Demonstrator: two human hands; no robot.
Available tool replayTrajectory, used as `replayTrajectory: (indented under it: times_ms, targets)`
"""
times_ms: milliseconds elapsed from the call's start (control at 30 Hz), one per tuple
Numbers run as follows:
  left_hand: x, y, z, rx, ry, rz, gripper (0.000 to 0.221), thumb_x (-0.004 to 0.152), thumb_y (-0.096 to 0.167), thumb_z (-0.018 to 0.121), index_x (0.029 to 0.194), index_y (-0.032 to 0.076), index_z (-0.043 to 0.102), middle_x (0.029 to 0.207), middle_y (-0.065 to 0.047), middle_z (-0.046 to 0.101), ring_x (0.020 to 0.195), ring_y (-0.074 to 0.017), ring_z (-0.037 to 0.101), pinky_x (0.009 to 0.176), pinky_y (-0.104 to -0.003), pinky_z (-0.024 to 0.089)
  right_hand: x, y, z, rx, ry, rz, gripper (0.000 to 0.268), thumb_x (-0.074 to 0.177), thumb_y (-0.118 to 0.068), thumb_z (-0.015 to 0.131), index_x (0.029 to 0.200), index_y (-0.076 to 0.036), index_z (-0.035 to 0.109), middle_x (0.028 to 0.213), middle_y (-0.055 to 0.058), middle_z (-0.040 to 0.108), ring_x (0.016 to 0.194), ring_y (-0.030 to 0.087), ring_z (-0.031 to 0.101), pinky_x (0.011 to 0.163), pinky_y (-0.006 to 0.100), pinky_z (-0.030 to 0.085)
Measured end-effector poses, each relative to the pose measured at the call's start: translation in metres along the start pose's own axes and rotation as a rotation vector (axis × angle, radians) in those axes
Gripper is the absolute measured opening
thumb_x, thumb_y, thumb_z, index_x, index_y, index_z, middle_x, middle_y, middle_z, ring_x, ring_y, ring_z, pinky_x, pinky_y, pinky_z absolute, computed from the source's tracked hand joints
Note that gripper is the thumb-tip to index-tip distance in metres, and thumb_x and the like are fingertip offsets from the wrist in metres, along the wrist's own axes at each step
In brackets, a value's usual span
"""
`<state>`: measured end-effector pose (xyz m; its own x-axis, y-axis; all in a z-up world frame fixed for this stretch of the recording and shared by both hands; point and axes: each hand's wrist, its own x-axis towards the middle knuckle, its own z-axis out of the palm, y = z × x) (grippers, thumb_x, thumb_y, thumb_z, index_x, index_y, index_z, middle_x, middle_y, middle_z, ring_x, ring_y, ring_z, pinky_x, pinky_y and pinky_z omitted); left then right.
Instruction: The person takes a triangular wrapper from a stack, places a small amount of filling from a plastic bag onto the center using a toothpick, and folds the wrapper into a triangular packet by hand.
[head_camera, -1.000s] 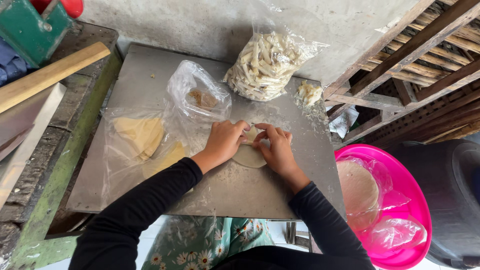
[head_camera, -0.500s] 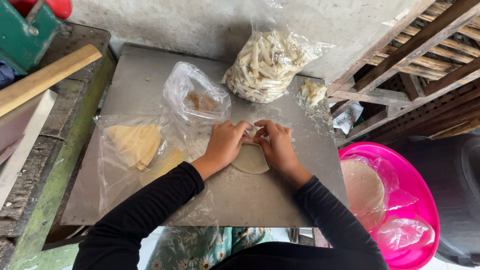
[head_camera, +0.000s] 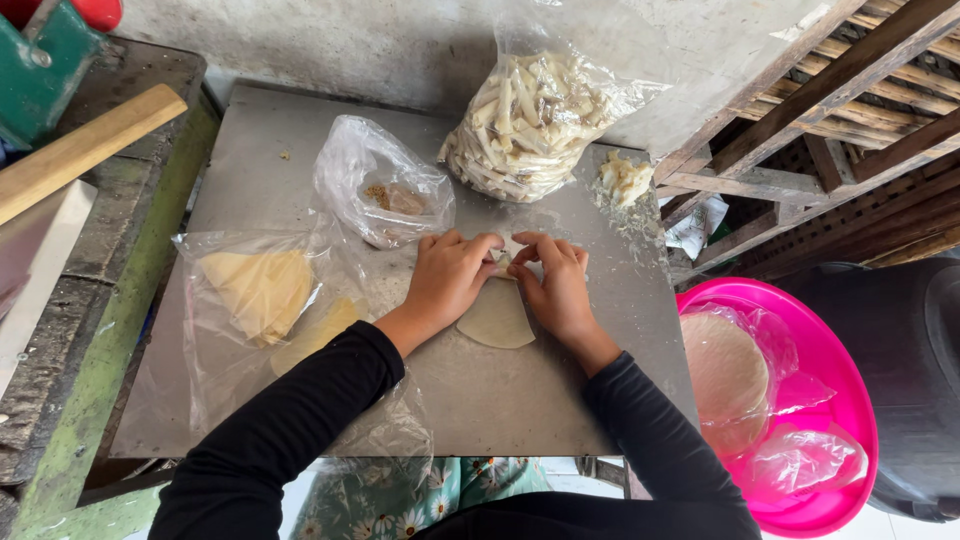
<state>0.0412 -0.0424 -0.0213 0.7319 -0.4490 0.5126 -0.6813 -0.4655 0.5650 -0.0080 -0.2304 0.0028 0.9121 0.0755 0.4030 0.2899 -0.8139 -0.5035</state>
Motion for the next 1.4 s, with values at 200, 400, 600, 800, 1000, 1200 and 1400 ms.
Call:
replayTrajectory:
  times_ms: [200, 400, 600, 800, 1000, 1200, 1400]
  targets:
    - [0.000, -0.004, -0.001, 0.086, -0.028, 0.076, 0.028, 0.090, 0.019, 0.075, 0.116, 0.016, 0.065, 0.084, 0.003, 0.075, 0.088, -0.0209, 0.063, 0.085, -0.043, 0.037, -0.003, 0.001, -0.009, -0.001, -0.076, -0.073, 0.046, 0.085, -0.013, 0.076, 0.128, -0.011, 0.062, 0.098, -0.004, 0.076, 0.104, 0.020, 0.063, 0.098, 0.040, 0.033]
    - [0.008, -0.003, 0.009, 0.074, 0.110, -0.018, 0.030, 0.088, 0.016, 0.073, 0.118, 0.014, 0.065, 0.091, 0.000, 0.075, 0.091, -0.0237, 0.062, 0.083, -0.043, 0.037, 0.002, 0.004, 0.006, -0.030, 0.043, 0.013, 0.039, 0.089, -0.011, 0.074, 0.127, -0.012, 0.066, 0.100, -0.003, 0.076, 0.106, 0.021, 0.063, 0.102, 0.041, 0.033]
    - [0.018, 0.000, 0.010, 0.043, 0.000, -0.030, 0.028, 0.087, 0.019, 0.074, 0.114, 0.015, 0.066, 0.089, 0.001, 0.076, 0.093, -0.0243, 0.063, 0.084, -0.046, 0.036, 0.006, 0.013, 0.015, -0.031, 0.124, 0.045, 0.038, 0.089, -0.014, 0.076, 0.126, -0.011, 0.066, 0.103, 0.001, 0.073, 0.105, 0.022, 0.060, 0.099, 0.039, 0.035]
    - [0.015, -0.003, 0.012, 0.069, -0.023, -0.019, 0.032, 0.088, 0.012, 0.070, 0.119, 0.015, 0.064, 0.091, 0.001, 0.078, 0.093, -0.0253, 0.065, 0.085, -0.046, 0.038, 0.005, 0.020, 0.015, 0.032, 0.142, 0.061, 0.034, 0.094, -0.013, 0.073, 0.127, -0.010, 0.065, 0.104, 0.001, 0.074, 0.104, 0.021, 0.060, 0.099, 0.039, 0.035]
    - [0.016, -0.001, 0.019, -0.127, 0.022, -0.252, 0.039, 0.092, 0.013, 0.070, 0.129, 0.006, 0.058, 0.098, -0.008, 0.078, 0.092, -0.0309, 0.072, 0.080, -0.045, 0.052, 0.001, 0.013, 0.004, 0.081, 0.171, -0.023, 0.046, 0.085, -0.013, 0.079, 0.128, -0.009, 0.063, 0.108, 0.003, 0.071, 0.108, 0.023, 0.058, 0.098, 0.039, 0.036]
    - [0.020, 0.009, 0.022, -0.368, 0.012, -0.459, 0.046, 0.092, 0.017, 0.072, 0.132, 0.003, 0.055, 0.100, -0.014, 0.078, 0.089, -0.0234, 0.075, 0.078, -0.036, 0.057, 0.000, 0.009, -0.008, 0.055, 0.269, -0.055, 0.047, 0.086, -0.017, 0.082, 0.128, -0.010, 0.063, 0.110, 0.003, 0.070, 0.110, 0.025, 0.056, 0.099, 0.040, 0.036]
    - [0.039, 0.040, 0.004, -0.465, 0.235, -0.316, 0.044, 0.098, 0.015, 0.070, 0.136, 0.002, 0.051, 0.100, -0.010, 0.078, 0.083, -0.0141, 0.069, 0.071, -0.029, 0.052, -0.004, 0.012, -0.015, 0.095, 0.430, -0.089, 0.046, 0.092, -0.019, 0.079, 0.130, -0.004, 0.059, 0.113, 0.007, 0.067, 0.111, 0.026, 0.053, 0.102, 0.040, 0.037]
